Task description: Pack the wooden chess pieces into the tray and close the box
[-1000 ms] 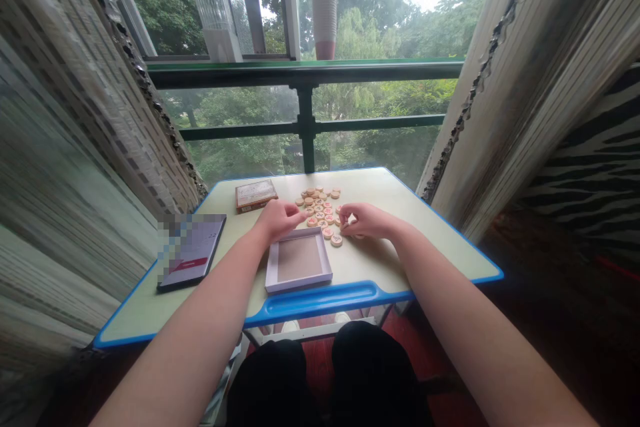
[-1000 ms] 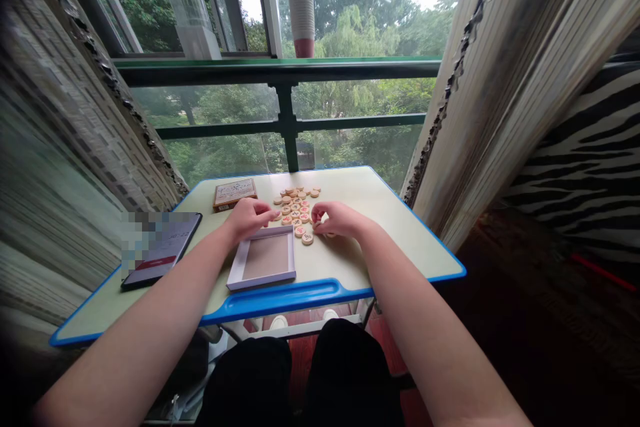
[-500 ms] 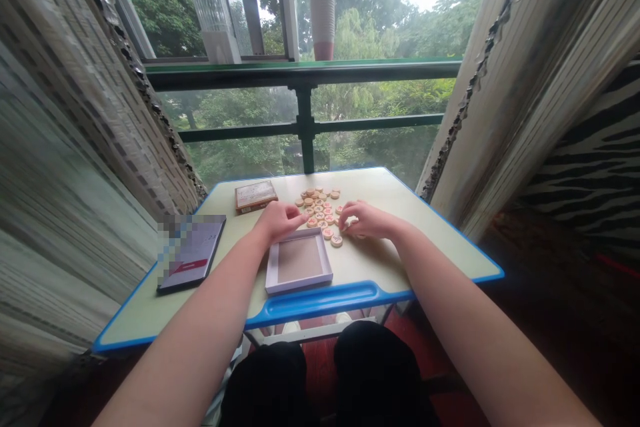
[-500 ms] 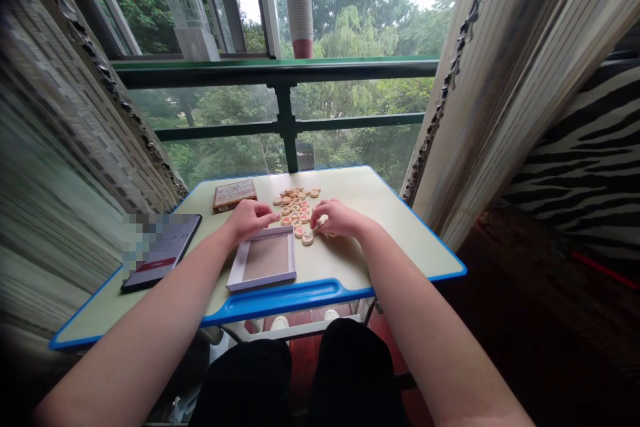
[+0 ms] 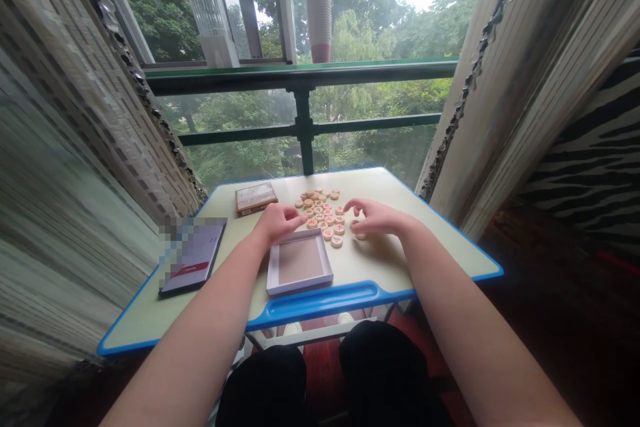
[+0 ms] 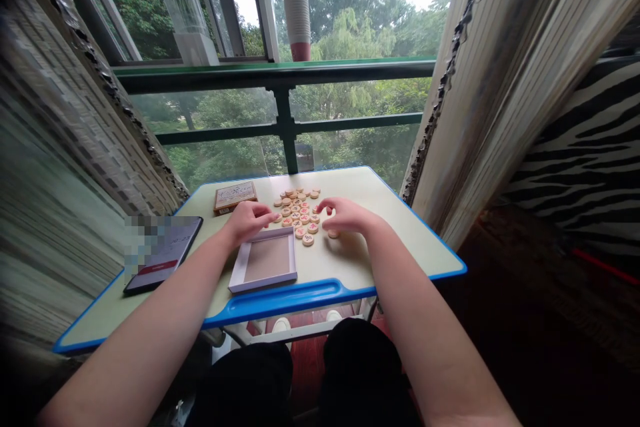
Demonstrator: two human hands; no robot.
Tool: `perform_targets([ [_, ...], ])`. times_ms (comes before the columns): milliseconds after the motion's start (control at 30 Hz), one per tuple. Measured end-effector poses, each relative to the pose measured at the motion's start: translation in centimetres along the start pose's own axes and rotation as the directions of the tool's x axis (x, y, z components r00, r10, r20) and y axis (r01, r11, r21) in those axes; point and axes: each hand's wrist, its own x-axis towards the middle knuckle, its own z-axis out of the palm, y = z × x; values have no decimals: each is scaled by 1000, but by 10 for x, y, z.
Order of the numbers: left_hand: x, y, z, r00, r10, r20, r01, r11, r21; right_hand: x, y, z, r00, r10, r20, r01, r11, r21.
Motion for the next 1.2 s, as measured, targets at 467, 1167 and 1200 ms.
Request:
perform_targets([
  [467,1,-3,2,999,-10,34,9,1000,17,-2,4,-3,988,109,107,-119,989,92],
  [1167,4,-9,4,999,-35,37,35,999,5,-6,-5,-3,995,31,94,-24,997,-68],
  [1200,4,-9,4,999,-35,36,35,999,4,-5,-5,-3,996,20,91,-17,999,-42],
])
